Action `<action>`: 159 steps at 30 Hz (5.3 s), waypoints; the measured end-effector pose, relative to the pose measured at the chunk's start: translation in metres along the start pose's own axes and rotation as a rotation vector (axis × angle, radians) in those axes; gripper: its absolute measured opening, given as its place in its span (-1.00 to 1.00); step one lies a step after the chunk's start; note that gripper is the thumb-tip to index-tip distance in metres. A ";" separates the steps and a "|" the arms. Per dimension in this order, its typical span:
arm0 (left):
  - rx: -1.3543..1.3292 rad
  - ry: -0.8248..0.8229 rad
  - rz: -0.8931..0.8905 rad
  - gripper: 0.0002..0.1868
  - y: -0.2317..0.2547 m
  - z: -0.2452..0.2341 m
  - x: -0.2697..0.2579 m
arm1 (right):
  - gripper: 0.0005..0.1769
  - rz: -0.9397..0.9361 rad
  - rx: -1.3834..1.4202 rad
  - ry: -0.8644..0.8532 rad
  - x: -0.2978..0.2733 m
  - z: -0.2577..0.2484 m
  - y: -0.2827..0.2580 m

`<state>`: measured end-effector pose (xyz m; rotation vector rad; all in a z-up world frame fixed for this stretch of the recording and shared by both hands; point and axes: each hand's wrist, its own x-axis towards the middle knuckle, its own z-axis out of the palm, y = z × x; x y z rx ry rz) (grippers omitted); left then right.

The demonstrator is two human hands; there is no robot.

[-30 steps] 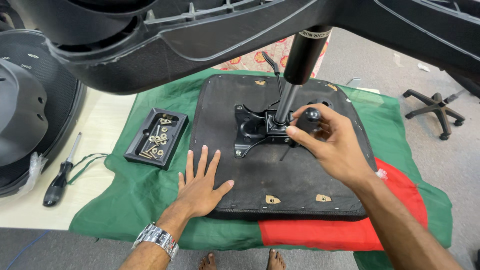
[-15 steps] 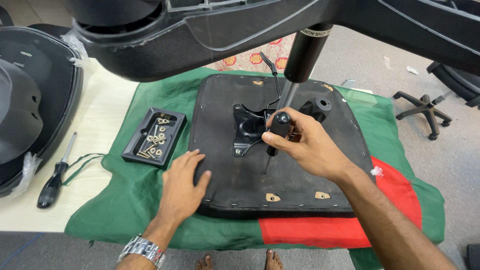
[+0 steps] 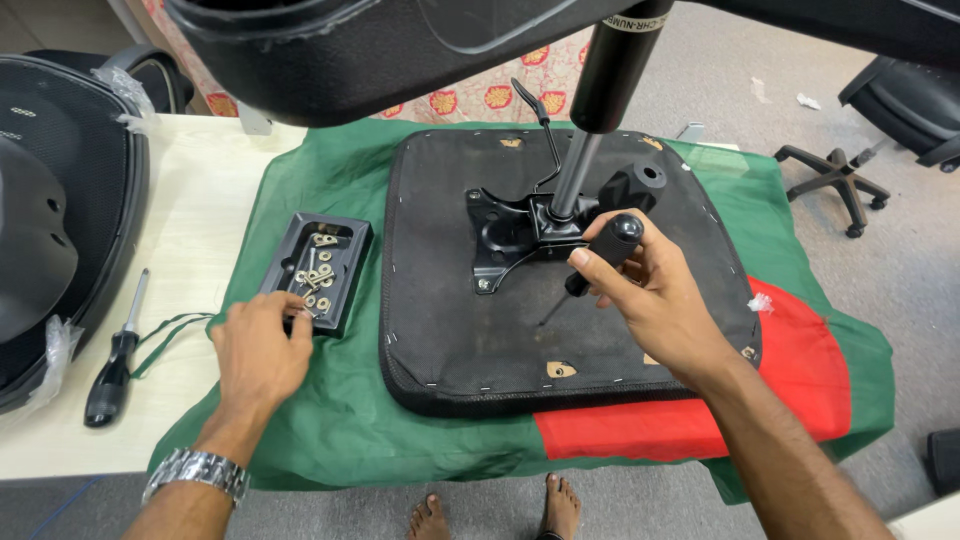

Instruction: The person attaches the gas lift mechanism to the underside of an office chair seat. They align the metal mounting plate, insert bolts and washers into the holes, and tighten them using a screwdriver.

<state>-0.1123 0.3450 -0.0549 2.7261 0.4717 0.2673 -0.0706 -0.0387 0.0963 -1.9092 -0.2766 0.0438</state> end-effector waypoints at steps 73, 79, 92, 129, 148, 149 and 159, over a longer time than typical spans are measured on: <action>-1.426 -0.582 -0.042 -0.76 0.190 -0.011 -0.016 | -0.67 0.072 -0.152 -0.198 0.002 0.008 0.022; -1.352 -0.402 -0.047 -0.80 0.192 0.000 0.009 | -0.70 0.014 -0.511 -0.229 0.001 -0.025 0.052; -0.851 -0.094 -0.105 -0.81 0.201 0.036 0.084 | -0.70 0.208 -0.523 -0.136 0.004 -0.029 0.101; -0.144 -0.002 0.595 -0.73 0.206 0.069 0.149 | -0.64 0.293 -0.549 -0.039 0.002 -0.023 0.097; -0.652 -0.289 -0.105 -0.87 0.201 0.070 0.164 | -0.64 0.290 -0.545 -0.051 0.004 -0.023 0.096; -0.646 -0.300 -0.105 -0.88 0.201 0.070 0.165 | -0.64 0.299 -0.543 -0.051 0.004 -0.023 0.096; -0.600 -0.092 0.231 -0.84 0.197 0.077 0.155 | -0.63 0.294 -0.558 -0.040 0.003 -0.022 0.096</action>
